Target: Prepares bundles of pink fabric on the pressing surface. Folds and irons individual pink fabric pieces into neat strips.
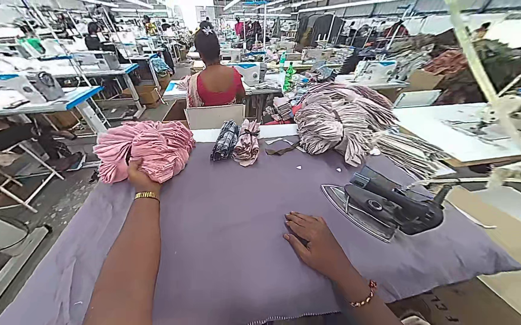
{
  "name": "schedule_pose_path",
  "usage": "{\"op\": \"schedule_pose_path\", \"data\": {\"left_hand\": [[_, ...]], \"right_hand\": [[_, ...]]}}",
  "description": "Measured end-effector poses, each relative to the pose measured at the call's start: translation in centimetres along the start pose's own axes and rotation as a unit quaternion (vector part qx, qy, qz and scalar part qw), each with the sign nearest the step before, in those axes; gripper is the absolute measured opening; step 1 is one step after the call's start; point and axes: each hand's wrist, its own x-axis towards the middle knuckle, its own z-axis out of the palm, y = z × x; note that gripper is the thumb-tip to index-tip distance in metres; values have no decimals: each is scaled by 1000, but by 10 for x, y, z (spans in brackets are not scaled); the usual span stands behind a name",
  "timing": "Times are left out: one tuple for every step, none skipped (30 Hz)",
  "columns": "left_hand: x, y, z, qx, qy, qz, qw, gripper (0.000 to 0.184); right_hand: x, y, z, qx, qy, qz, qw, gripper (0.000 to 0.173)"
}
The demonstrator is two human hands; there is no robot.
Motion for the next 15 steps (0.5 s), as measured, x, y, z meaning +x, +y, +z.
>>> {"op": "schedule_pose_path", "data": {"left_hand": [[-1, 0, 0, 3, 4, 2, 1000, 43], [-2, -1, 0, 6, 4, 3, 1000, 43], [-3, -3, 1, 9, 3, 1, 1000, 43], [-4, -3, 1, 19, 1, -4, 1000, 43], [-8, 0, 2, 37, 3, -15, 999, 43], [-13, 4, 5, 55, 16, -26, 998, 42], [-21, 9, 10, 69, 31, -38, 996, 40], [-31, 14, 14, 79, 42, -50, 995, 38], [-41, 18, 17, 86, 49, -57, 993, 36], [-52, 20, 16, 90, 50, -64, 993, 37], [-65, 23, 15, 88, 45, -79, 992, 37], [-77, 27, 16, 82, 38, -97, 991, 36], [-85, 29, 17, 77, 38, -110, 990, 37], [-89, 30, 17, 80, 47, -117, 989, 38], [-89, 29, 16, 92, 57, -117, 987, 39]], "right_hand": [[1, 0, 0, 1, -1, 2, 1000, 41], [0, -1, -1, 0, -3, 5, 1000, 41], [0, -2, -1, -3, -6, 7, 1000, 41], [0, -2, -2, -5, -10, 8, 1000, 41], [0, -3, -3, -7, -12, 7, 1000, 41], [0, -3, -3, -6, -15, 6, 1000, 41], [0, -3, -5, -4, -18, 5, 1000, 41], [1, -3, -5, -4, -19, 4, 1000, 41], [1, -2, -5, -5, -20, 4, 1000, 41], [1, -2, -4, -6, -20, 3, 1000, 41], [2, -2, -3, -7, -19, 0, 1000, 41], [3, -1, -3, -10, -16, -3, 1000, 41], [2, -1, -2, -11, -14, -7, 1000, 41], [1, -2, -2, -10, -12, -10, 1000, 41], [1, -2, -2, -8, -9, -14, 1000, 41]]}}
